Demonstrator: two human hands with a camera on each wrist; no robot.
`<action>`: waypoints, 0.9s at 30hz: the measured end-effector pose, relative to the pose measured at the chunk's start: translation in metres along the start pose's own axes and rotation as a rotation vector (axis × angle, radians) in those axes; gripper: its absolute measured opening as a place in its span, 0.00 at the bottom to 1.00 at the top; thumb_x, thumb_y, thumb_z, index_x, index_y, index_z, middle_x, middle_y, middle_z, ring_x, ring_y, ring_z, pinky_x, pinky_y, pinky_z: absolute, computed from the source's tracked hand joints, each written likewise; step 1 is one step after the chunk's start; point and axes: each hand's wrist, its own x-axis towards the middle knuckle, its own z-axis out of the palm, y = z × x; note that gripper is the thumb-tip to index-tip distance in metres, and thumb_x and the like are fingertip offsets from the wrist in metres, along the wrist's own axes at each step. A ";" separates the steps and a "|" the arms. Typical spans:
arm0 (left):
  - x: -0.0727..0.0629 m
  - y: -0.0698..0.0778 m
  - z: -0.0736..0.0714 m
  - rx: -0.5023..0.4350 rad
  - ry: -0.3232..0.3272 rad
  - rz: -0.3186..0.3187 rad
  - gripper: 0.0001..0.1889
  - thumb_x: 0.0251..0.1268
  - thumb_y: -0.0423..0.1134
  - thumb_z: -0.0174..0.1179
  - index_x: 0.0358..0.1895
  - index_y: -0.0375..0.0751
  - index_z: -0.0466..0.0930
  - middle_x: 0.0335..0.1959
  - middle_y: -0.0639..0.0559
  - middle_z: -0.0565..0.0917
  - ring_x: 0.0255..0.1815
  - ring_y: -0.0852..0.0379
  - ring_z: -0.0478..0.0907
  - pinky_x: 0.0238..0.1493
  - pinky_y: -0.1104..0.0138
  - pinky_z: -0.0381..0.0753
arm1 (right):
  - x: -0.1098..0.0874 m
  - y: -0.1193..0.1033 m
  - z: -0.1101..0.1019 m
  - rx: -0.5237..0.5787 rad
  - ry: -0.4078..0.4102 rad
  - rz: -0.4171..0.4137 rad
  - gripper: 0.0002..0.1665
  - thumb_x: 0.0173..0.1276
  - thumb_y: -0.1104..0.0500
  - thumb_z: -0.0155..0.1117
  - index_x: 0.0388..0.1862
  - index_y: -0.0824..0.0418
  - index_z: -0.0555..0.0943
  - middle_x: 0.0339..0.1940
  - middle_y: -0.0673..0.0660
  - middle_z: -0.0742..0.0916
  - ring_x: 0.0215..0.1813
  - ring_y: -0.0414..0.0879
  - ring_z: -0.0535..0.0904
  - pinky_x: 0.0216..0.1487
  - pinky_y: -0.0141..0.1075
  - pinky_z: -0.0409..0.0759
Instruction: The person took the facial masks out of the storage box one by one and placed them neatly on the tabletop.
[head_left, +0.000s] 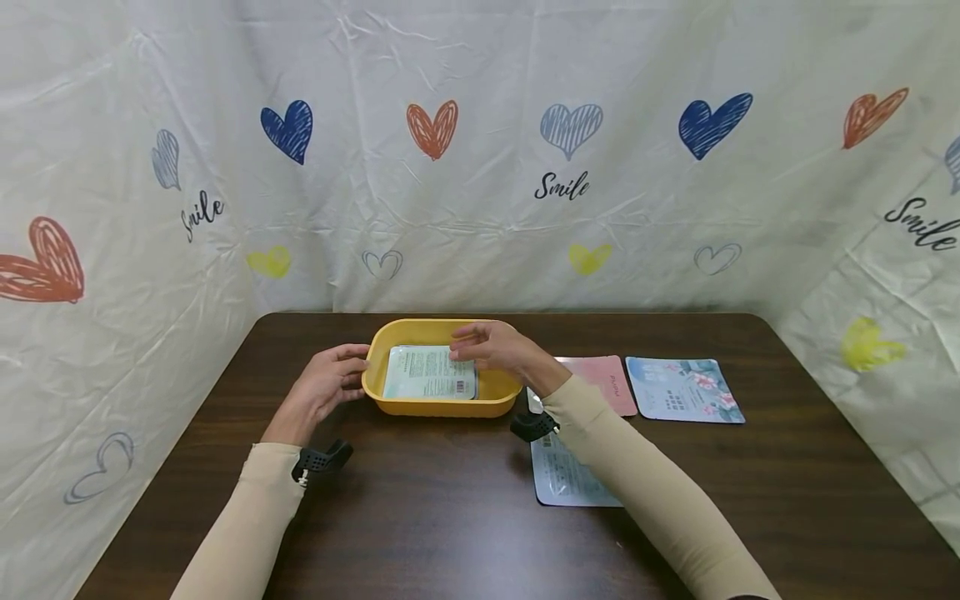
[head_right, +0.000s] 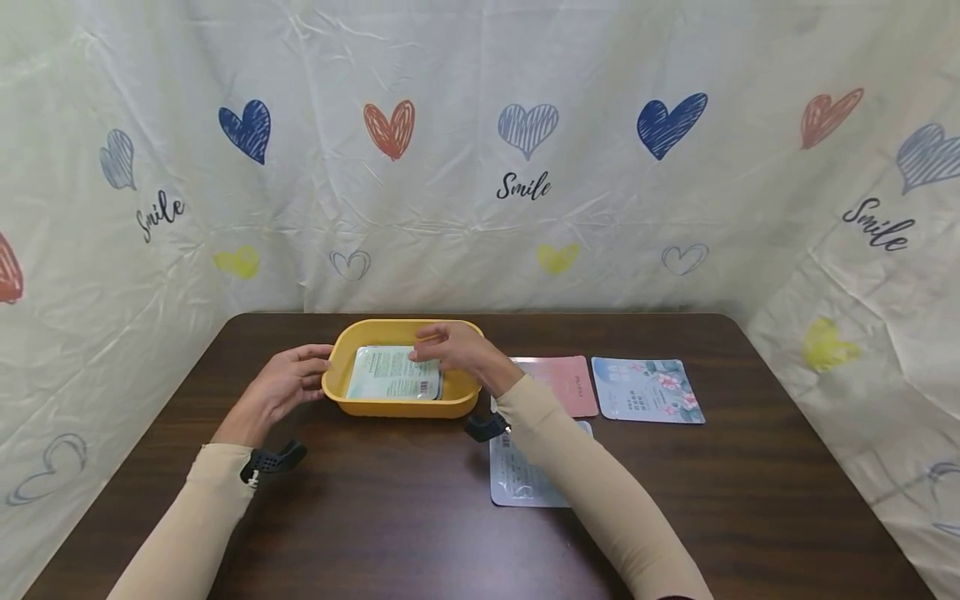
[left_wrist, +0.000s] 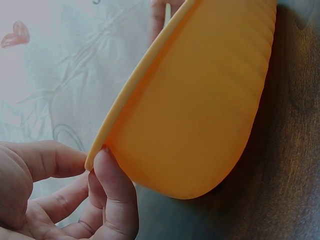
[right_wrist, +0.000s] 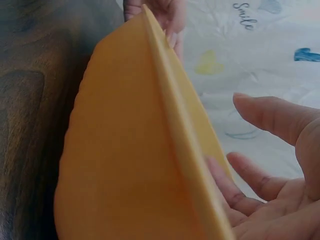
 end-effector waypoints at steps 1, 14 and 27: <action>0.000 0.000 0.000 0.002 -0.003 0.003 0.23 0.76 0.36 0.56 0.71 0.39 0.70 0.67 0.38 0.73 0.52 0.46 0.79 0.45 0.63 0.85 | 0.001 0.001 0.001 -0.001 0.002 0.006 0.36 0.68 0.60 0.71 0.73 0.66 0.70 0.65 0.63 0.81 0.63 0.54 0.78 0.70 0.57 0.71; 0.000 0.000 0.001 -0.013 -0.001 -0.008 0.23 0.76 0.36 0.56 0.71 0.40 0.71 0.64 0.39 0.74 0.50 0.47 0.79 0.43 0.64 0.85 | 0.003 0.004 0.008 0.023 0.045 0.027 0.30 0.71 0.61 0.68 0.70 0.64 0.74 0.67 0.63 0.78 0.64 0.54 0.77 0.69 0.54 0.73; 0.000 0.001 0.001 -0.010 0.008 -0.013 0.22 0.75 0.36 0.57 0.70 0.40 0.72 0.64 0.40 0.74 0.49 0.48 0.79 0.44 0.64 0.85 | 0.000 0.005 0.014 0.189 0.202 -0.044 0.30 0.68 0.70 0.67 0.68 0.69 0.72 0.71 0.69 0.71 0.62 0.57 0.76 0.61 0.49 0.81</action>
